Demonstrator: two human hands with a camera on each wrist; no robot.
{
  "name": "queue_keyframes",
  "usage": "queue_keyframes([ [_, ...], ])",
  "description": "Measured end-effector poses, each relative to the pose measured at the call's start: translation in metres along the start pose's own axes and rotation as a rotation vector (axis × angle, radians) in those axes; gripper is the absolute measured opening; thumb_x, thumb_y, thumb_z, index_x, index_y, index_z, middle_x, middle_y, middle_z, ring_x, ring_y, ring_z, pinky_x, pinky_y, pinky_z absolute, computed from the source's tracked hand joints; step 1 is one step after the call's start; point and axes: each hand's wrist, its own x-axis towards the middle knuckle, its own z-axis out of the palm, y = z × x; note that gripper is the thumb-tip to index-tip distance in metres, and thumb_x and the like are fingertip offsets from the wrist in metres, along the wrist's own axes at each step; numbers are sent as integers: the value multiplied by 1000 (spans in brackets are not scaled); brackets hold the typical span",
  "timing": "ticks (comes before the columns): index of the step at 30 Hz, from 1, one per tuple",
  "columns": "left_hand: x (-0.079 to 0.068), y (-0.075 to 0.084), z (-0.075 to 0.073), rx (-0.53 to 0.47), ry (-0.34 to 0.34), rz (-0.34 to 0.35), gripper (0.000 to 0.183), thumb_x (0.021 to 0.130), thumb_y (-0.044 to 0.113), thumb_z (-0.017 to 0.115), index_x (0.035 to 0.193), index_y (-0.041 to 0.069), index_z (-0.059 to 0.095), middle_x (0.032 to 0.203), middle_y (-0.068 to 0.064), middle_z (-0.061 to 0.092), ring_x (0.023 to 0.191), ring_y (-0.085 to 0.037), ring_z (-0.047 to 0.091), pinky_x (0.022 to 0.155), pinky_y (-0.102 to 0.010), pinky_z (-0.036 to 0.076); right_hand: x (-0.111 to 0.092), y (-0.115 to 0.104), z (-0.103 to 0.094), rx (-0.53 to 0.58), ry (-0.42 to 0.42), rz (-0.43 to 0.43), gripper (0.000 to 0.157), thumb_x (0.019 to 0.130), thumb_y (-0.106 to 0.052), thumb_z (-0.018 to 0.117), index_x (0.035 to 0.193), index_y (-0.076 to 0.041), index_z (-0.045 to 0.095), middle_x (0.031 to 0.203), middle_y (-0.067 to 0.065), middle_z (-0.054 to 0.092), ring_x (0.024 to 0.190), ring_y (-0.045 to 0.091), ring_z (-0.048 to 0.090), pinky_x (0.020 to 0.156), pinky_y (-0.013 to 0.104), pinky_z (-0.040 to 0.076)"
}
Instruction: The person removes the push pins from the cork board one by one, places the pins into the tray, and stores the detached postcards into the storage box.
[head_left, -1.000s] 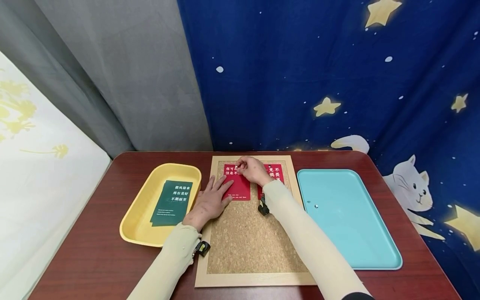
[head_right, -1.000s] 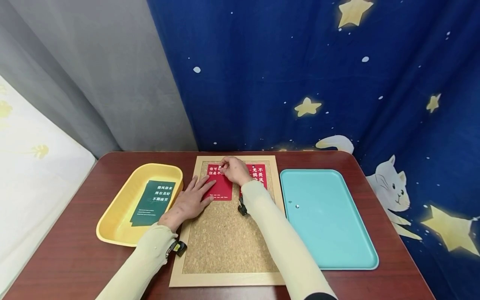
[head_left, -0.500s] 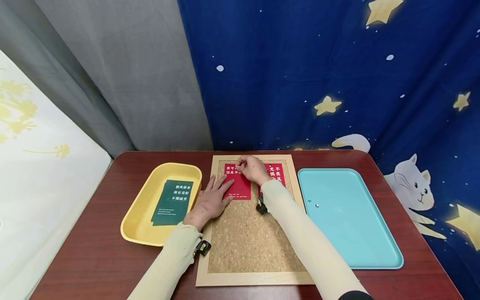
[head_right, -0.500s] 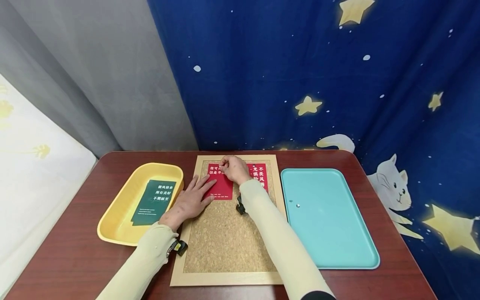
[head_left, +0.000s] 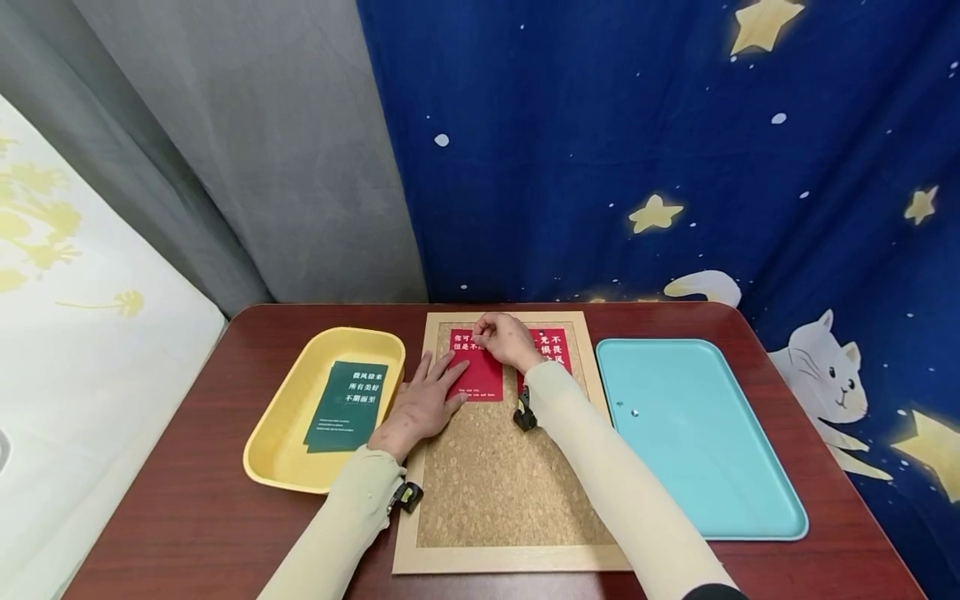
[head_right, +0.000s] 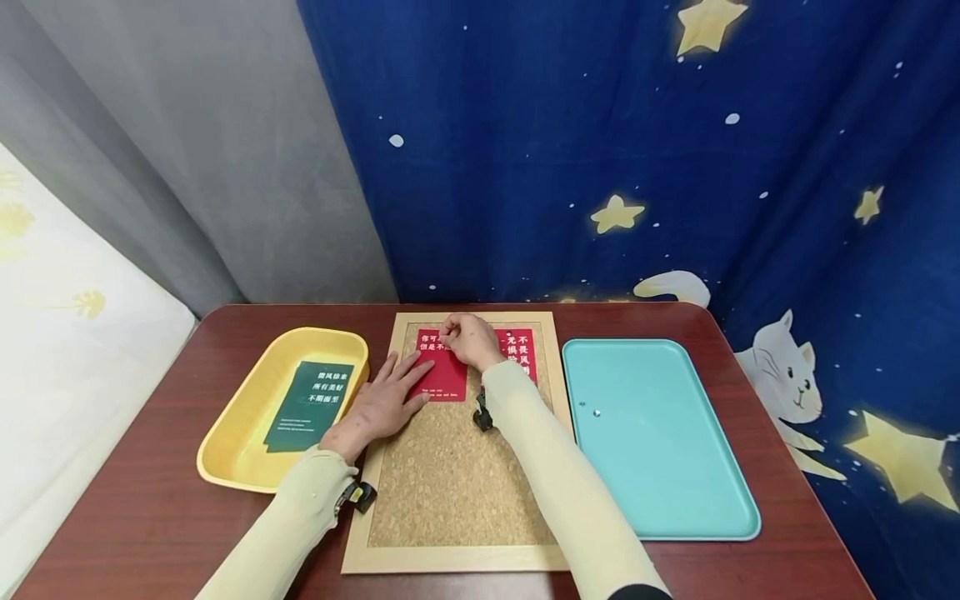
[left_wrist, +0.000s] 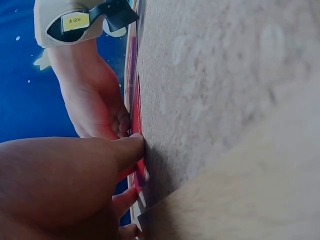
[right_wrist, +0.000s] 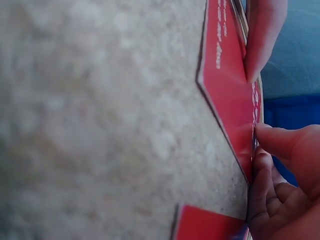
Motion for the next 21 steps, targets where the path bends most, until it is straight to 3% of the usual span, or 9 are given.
queue_keyframes([
  [8,1,1,1,11,0,7,61,107,39,55,163,23,37,175,-8,23,164,-41,10,118,-72,35,-3,1,-3,64,-26,-8,5,100,-15,70,99,-12,75,95,5,71,85,16,63,81,28,50],
  [14,0,1,1,2,7,10,61,107,39,55,162,23,38,175,-8,23,164,-42,9,117,-73,35,-4,2,-4,117,-6,-47,6,101,-12,69,100,-10,74,96,7,72,88,19,65,83,29,52],
  [21,-2,2,-1,-5,6,12,61,107,38,55,162,22,38,175,-9,24,163,-43,10,118,-74,32,-7,1,-7,146,49,-64,6,101,-17,69,103,-12,73,102,6,68,87,18,64,76,25,51],
])
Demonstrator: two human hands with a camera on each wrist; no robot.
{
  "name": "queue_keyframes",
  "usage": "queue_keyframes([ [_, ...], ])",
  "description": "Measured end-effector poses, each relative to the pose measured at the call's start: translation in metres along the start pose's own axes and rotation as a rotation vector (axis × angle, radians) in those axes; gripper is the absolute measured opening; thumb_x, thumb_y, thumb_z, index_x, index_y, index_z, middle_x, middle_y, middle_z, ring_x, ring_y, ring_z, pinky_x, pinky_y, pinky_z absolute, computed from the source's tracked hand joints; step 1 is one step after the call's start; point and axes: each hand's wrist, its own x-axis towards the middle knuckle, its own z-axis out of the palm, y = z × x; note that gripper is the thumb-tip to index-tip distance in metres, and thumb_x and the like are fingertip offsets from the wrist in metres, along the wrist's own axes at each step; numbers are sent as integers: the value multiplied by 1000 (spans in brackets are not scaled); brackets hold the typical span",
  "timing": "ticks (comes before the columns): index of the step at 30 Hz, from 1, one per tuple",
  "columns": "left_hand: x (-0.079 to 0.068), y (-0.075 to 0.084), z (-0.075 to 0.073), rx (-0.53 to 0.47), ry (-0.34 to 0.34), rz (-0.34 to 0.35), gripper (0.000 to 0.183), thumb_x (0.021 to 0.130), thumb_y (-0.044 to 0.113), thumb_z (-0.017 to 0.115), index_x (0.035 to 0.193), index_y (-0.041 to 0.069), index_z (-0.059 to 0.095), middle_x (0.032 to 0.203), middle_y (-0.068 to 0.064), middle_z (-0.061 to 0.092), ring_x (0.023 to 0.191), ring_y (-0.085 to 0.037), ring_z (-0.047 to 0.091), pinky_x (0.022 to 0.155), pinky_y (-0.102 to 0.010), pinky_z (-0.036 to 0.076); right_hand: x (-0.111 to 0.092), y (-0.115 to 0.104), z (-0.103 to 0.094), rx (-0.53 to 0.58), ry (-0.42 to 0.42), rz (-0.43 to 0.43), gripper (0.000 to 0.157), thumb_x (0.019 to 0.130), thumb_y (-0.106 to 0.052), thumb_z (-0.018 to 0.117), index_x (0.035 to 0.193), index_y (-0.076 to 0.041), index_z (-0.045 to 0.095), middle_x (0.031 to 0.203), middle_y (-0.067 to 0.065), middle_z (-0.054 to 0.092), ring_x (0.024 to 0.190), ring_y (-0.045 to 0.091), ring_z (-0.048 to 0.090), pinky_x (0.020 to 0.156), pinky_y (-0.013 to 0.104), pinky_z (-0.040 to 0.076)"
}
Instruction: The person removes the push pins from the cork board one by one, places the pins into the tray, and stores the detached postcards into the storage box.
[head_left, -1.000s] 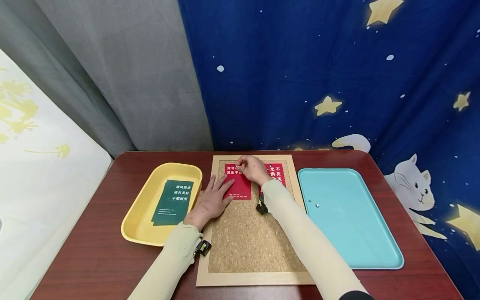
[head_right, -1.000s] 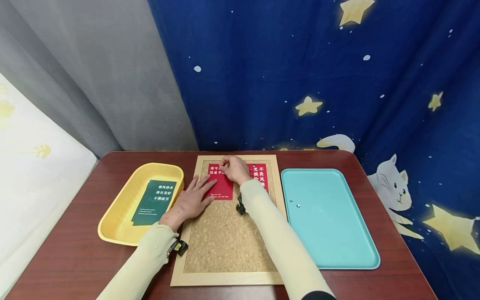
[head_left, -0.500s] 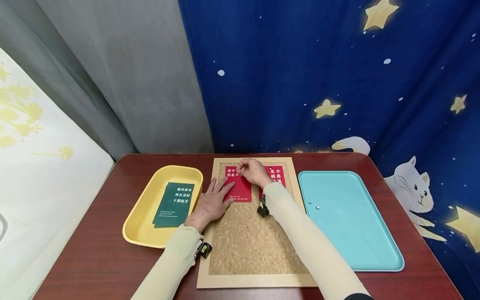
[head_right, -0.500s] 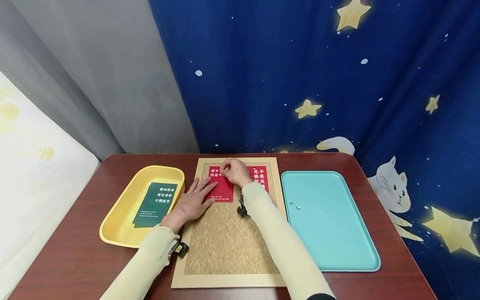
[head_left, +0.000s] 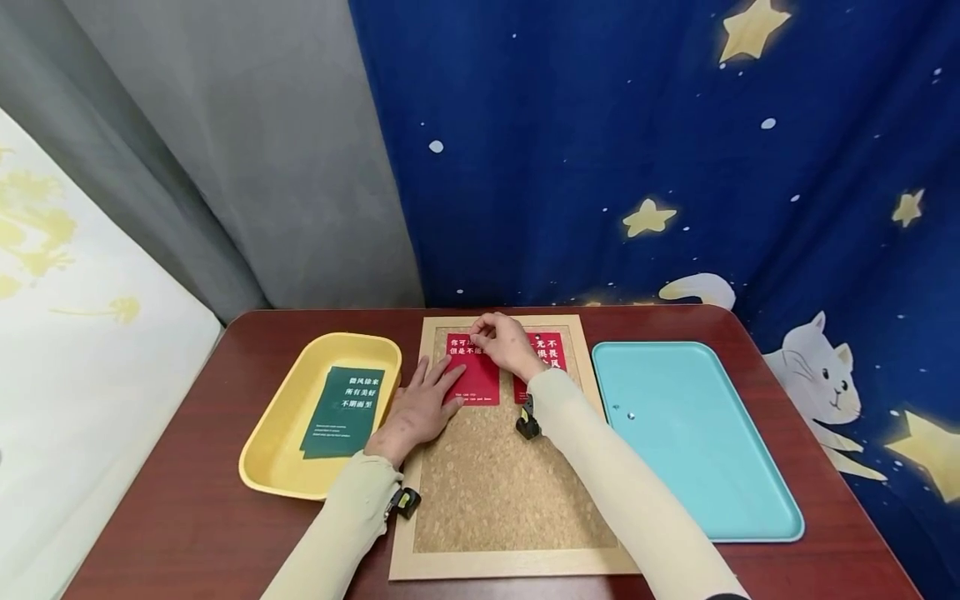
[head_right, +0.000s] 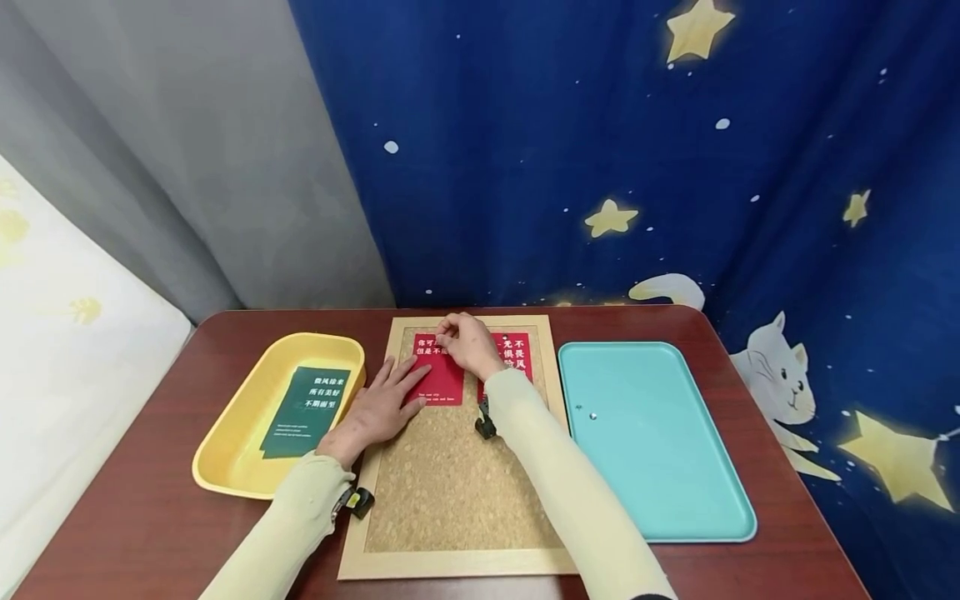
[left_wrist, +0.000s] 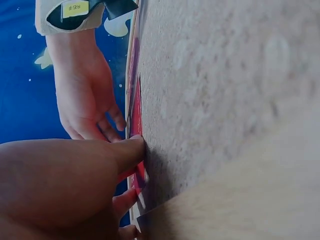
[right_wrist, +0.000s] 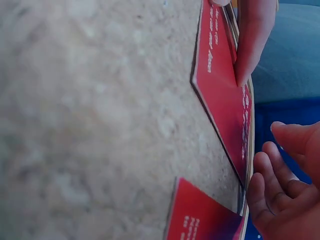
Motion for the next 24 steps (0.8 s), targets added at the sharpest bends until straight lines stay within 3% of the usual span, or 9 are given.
queue_keyframes([
  [10,1,-2,3,-22,19,8,60,106,34,56,161,20,39,174,-11,25,163,-44,10,118,-74,32,-8,6,-13,35,50,-23,6,100,-15,70,103,-11,73,106,7,67,96,21,66,87,31,55],
  [24,2,-2,3,-28,-2,-7,62,106,36,56,163,23,37,175,-10,22,164,-42,7,119,-74,30,-18,12,-23,50,93,-6,5,99,-13,72,103,-10,74,108,8,68,93,23,67,77,25,52],
])
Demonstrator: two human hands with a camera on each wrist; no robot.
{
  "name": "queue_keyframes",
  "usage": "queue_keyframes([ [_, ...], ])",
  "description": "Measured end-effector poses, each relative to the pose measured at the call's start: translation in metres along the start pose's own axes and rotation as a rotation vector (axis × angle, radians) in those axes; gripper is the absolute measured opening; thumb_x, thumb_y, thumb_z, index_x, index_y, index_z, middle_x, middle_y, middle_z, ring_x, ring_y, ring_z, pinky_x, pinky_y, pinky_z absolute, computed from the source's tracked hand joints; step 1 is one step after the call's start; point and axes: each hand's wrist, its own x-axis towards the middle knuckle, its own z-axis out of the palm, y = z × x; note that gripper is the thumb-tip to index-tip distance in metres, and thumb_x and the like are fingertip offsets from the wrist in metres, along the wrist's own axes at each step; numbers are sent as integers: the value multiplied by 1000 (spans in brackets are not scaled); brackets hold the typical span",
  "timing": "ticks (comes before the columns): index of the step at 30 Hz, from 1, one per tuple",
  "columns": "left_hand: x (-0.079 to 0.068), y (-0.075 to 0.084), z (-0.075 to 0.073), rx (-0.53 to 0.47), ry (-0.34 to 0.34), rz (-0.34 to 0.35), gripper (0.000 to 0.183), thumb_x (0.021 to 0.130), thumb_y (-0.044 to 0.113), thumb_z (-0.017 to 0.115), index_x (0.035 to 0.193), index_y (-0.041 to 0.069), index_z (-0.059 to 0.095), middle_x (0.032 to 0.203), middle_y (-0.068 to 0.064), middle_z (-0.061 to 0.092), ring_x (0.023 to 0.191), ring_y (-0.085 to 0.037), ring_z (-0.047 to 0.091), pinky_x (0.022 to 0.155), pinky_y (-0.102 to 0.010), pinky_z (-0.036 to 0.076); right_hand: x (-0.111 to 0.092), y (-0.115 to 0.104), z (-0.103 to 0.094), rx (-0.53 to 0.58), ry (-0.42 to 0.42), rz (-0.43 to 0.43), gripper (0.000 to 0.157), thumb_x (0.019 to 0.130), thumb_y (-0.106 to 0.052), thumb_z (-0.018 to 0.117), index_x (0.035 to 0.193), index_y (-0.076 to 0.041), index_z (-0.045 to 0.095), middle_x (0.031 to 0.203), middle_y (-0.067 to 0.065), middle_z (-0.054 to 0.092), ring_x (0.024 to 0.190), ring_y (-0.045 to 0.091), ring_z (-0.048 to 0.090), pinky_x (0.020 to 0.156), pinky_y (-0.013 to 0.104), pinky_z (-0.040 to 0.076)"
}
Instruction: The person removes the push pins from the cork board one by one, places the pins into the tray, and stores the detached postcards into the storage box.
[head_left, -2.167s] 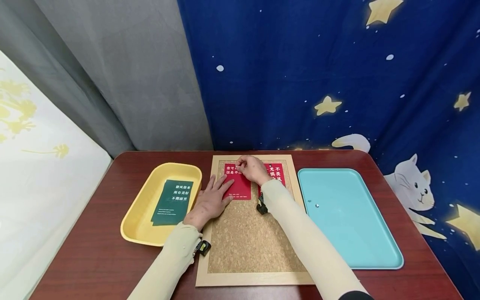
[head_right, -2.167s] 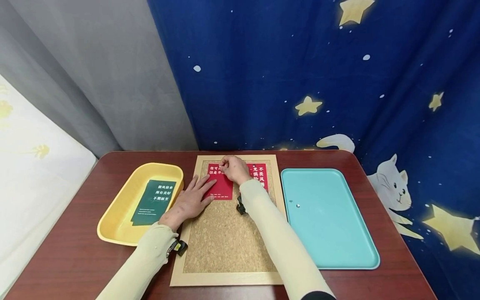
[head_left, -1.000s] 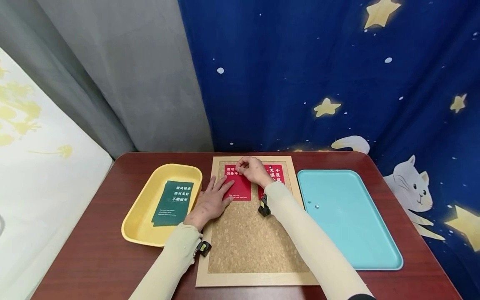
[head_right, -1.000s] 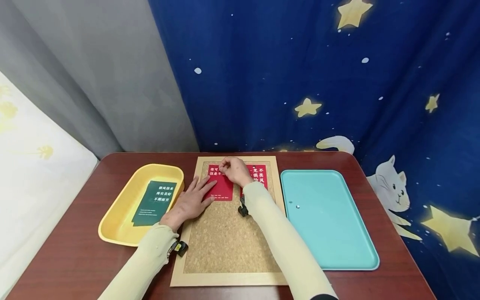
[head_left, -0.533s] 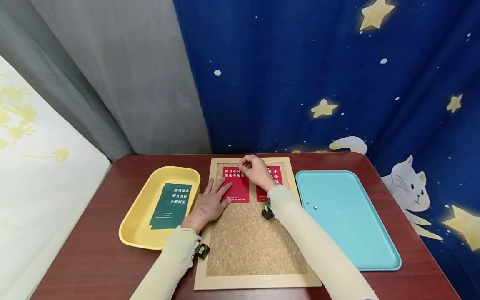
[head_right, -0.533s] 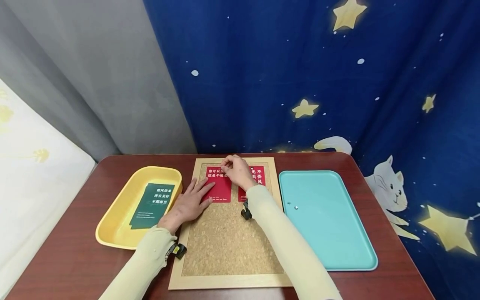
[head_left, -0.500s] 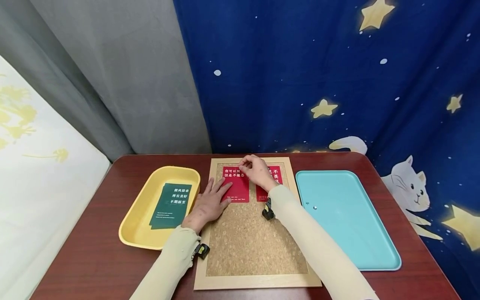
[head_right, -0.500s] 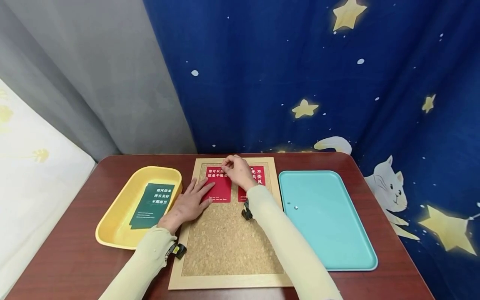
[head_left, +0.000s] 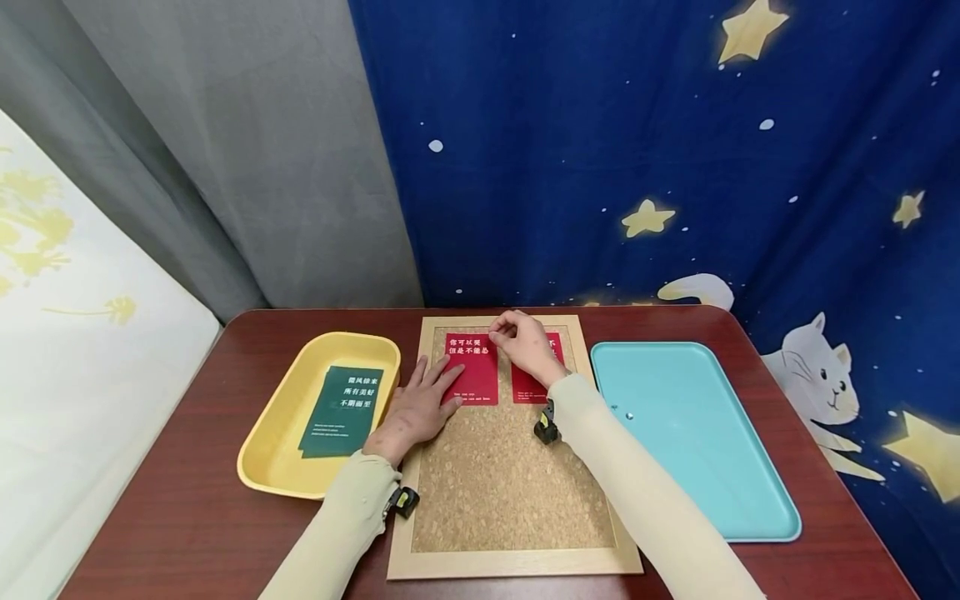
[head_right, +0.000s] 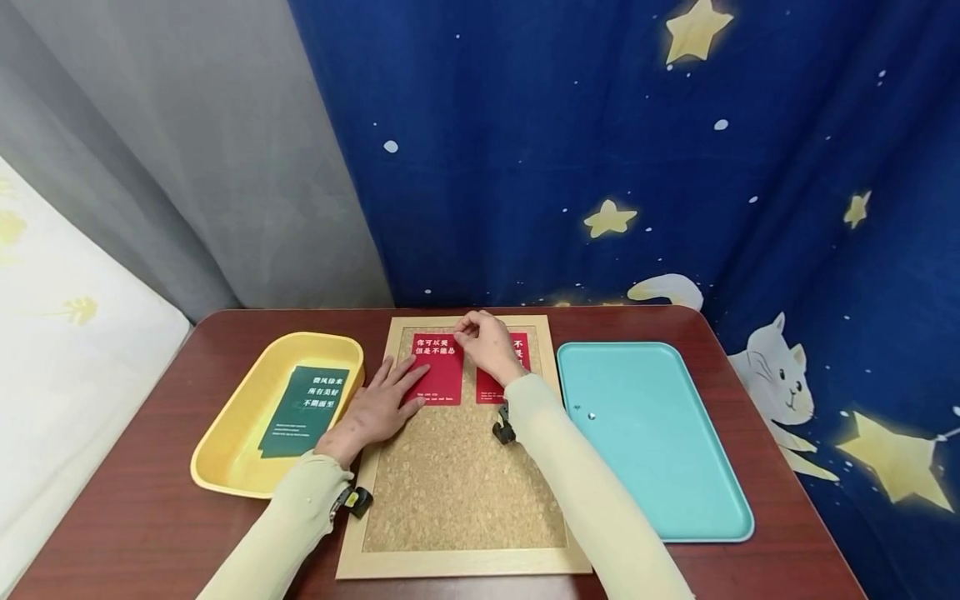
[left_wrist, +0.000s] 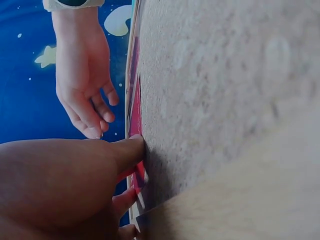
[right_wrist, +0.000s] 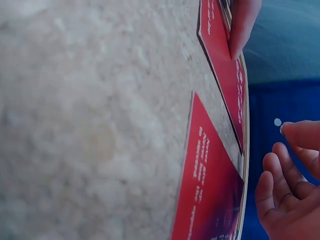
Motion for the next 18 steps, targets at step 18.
queue_keyframes([
  [18,3,-4,6,-19,16,6,62,106,38,56,163,24,36,176,-8,20,164,-41,5,120,-75,29,-11,9,-23,-30,52,20,6,98,-14,72,103,-11,74,106,8,71,91,24,66,76,27,49],
])
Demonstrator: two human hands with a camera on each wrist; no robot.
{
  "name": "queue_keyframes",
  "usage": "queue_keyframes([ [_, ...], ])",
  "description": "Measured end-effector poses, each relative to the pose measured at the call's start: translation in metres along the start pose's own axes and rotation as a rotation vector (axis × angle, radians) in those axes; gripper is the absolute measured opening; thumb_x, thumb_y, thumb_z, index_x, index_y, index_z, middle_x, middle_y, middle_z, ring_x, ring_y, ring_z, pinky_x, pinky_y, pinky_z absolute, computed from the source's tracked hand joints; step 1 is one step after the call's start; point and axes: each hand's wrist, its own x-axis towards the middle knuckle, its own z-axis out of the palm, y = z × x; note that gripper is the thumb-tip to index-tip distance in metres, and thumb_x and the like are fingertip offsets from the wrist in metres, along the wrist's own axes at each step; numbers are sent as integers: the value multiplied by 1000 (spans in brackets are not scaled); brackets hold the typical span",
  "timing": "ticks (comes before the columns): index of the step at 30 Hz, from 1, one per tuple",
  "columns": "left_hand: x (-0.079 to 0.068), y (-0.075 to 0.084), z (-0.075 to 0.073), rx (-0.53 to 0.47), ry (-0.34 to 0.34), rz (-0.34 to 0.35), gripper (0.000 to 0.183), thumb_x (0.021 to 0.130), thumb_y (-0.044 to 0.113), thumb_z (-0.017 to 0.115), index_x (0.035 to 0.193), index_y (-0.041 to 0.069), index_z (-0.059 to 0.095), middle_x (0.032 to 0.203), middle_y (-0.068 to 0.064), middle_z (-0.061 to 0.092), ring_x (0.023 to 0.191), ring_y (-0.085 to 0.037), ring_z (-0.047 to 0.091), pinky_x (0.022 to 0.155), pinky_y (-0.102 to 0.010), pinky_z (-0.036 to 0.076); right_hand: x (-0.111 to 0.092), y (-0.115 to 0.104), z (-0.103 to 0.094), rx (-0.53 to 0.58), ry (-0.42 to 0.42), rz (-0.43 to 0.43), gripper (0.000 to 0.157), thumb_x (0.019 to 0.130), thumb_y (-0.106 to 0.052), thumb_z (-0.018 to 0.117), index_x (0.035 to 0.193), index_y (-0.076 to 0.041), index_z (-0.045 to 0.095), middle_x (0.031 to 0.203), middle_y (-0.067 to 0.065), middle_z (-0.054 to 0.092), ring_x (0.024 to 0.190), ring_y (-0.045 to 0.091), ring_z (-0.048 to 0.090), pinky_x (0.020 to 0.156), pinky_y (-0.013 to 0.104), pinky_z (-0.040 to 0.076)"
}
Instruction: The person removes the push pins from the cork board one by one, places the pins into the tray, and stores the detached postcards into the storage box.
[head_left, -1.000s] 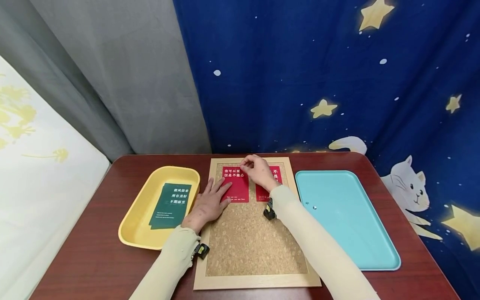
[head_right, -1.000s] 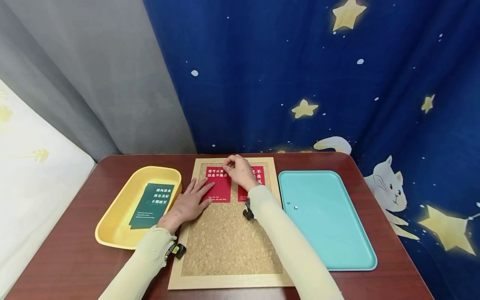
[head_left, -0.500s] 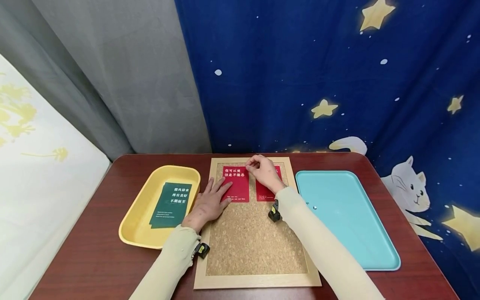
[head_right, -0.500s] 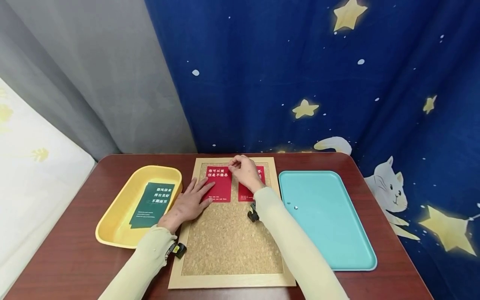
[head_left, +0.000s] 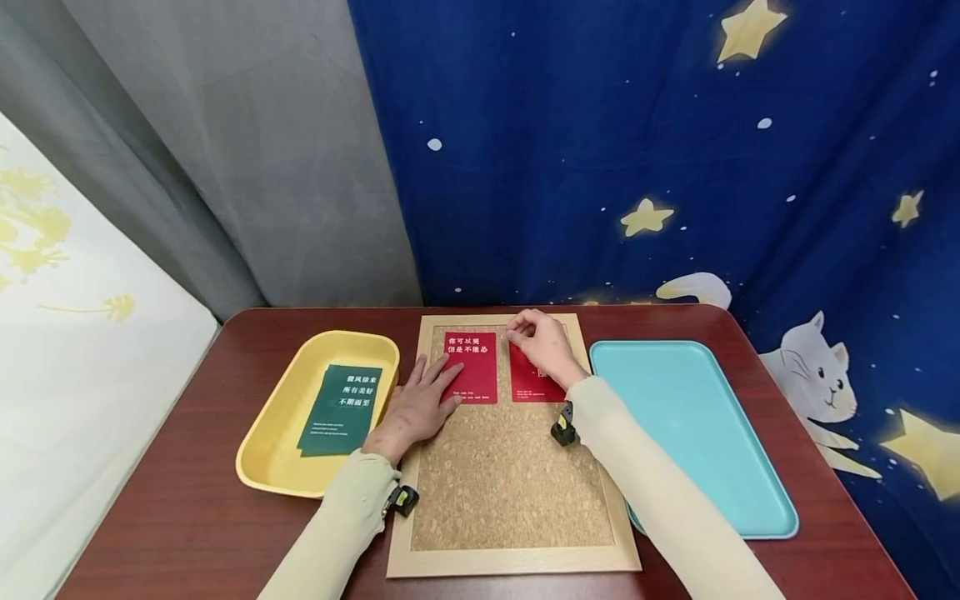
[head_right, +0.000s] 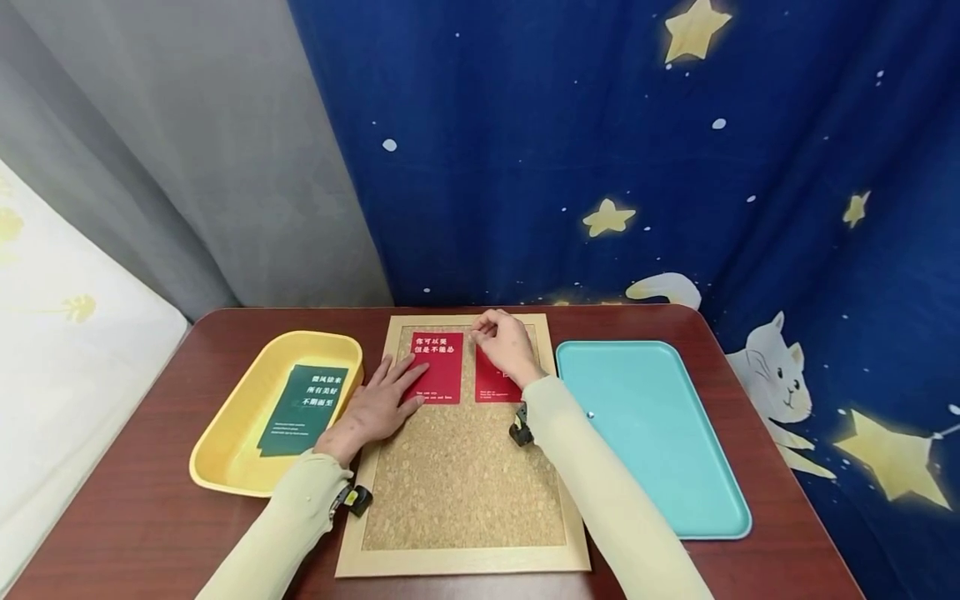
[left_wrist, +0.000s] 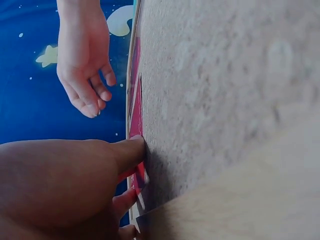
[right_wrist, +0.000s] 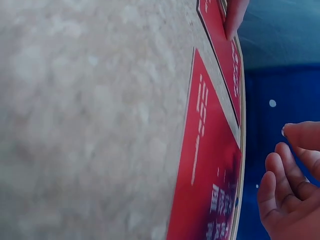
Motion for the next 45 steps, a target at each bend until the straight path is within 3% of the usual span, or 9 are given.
queue_keyframes([
  [9,-2,2,-5,-2,0,2,62,105,36,57,163,22,37,175,-10,22,164,-42,6,120,-75,29,-7,4,-14,17,13,46,6,98,-15,72,103,-12,73,102,8,71,90,26,63,77,28,49],
  [19,-4,1,-4,-5,-1,5,62,106,36,56,163,22,37,175,-9,21,164,-41,5,120,-75,28,-13,18,-23,19,60,14,4,96,-13,73,100,-11,75,94,9,72,85,21,61,76,27,47],
  [32,-5,3,-5,10,5,10,61,106,34,57,162,20,38,174,-10,24,163,-43,10,119,-74,31,-21,25,-41,30,83,31,8,97,-11,72,103,-7,75,97,11,73,89,23,63,77,25,49],
  [37,-2,2,-4,10,-4,9,62,106,35,56,163,21,37,175,-10,22,164,-42,8,119,-74,30,-24,26,-49,33,90,48,8,98,-12,71,104,-8,74,98,12,72,91,26,64,77,24,49],
  [45,0,-2,0,-5,-9,6,62,106,35,54,164,22,35,176,-9,19,164,-41,4,120,-75,27,-28,30,-56,24,102,45,9,98,-13,71,104,-8,74,98,11,72,87,21,60,73,21,47],
])
